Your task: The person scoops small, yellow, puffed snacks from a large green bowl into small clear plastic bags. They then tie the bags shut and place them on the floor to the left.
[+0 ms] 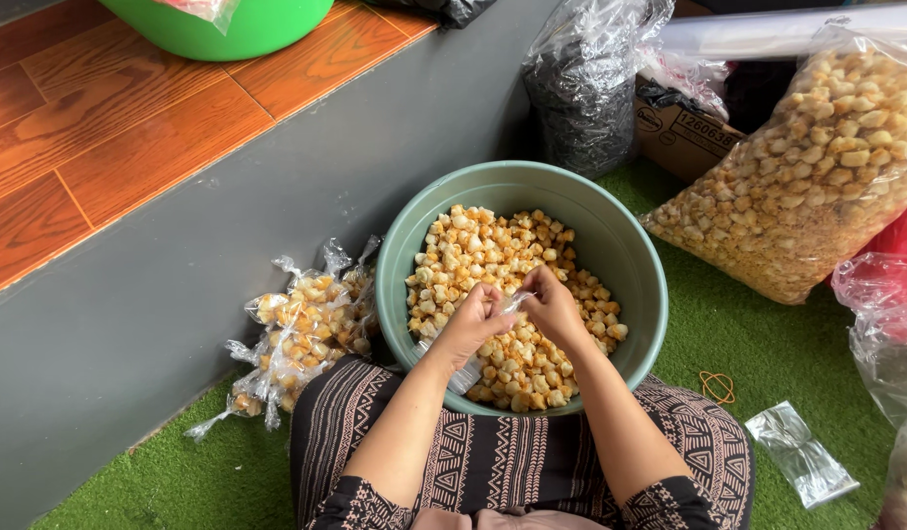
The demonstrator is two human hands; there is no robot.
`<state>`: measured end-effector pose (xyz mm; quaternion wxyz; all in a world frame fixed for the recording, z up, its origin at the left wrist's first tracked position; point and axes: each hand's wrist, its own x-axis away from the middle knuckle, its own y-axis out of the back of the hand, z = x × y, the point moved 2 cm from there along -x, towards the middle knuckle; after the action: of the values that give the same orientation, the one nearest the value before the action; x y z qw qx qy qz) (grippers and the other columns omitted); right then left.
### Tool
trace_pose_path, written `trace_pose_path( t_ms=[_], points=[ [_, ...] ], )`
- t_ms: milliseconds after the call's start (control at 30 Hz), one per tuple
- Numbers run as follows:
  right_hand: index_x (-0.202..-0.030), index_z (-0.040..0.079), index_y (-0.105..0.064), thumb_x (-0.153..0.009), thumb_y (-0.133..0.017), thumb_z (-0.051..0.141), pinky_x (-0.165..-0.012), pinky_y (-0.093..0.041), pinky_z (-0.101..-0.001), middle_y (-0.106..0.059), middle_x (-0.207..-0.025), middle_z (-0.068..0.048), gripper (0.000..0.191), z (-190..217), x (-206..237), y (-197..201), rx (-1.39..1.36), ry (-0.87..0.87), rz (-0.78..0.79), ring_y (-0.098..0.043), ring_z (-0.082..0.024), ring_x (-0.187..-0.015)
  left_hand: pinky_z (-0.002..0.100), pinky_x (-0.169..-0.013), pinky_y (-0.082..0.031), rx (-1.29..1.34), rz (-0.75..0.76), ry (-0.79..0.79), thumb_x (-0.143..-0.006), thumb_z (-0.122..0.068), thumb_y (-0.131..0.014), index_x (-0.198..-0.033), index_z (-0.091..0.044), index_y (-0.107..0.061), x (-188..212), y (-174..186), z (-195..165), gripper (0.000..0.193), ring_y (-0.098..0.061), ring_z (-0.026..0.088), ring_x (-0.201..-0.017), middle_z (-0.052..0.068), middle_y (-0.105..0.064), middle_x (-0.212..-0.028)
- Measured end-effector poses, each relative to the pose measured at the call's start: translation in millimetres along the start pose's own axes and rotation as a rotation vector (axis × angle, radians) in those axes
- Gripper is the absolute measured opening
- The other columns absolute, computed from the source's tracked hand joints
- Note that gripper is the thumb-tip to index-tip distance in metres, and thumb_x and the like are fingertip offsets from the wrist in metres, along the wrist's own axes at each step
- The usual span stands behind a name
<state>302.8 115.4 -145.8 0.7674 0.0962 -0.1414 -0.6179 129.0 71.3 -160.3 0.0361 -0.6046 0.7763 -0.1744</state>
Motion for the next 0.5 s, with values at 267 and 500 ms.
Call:
trace_pose_path(
  t_ms=[267,500],
  points=[
    [-0.112,0.01,-0.052,-0.097,-0.061,0.007,-0.074,-0.054,-0.0281,-0.061,-0.084,-0.001,0.018,6.0,10.1,-8.1,-0.623,-0.126,0.343,-0.06,-0.011,-0.078,0.03,-0.063,-0.053,-0.458,-0.435,-0.058,-0.094,-0.009,-0.065,-0.117,-0.007,-0.05,-4.8,8.4,1.6,0.028,-0.069,0.019,-0.077,0.004,-0.064,-0.089],
    [-0.113,0.008,-0.061,-0.088,-0.071,0.003,-0.061,-0.042,-0.0303,-0.062,-0.081,-0.003,0.027,13.1,2.8,-3.1,0.14,-0.149,-0.052,-0.054,-0.014,-0.072,0.029,-0.08,-0.061,0.149,-0.108,-0.112,-0.089,0.001,-0.068,-0.126,-0.008,-0.048,-13.9,2.8,13.7,0.043,-0.071,0.016,-0.087,0.011,-0.069,-0.094]
  ],
)
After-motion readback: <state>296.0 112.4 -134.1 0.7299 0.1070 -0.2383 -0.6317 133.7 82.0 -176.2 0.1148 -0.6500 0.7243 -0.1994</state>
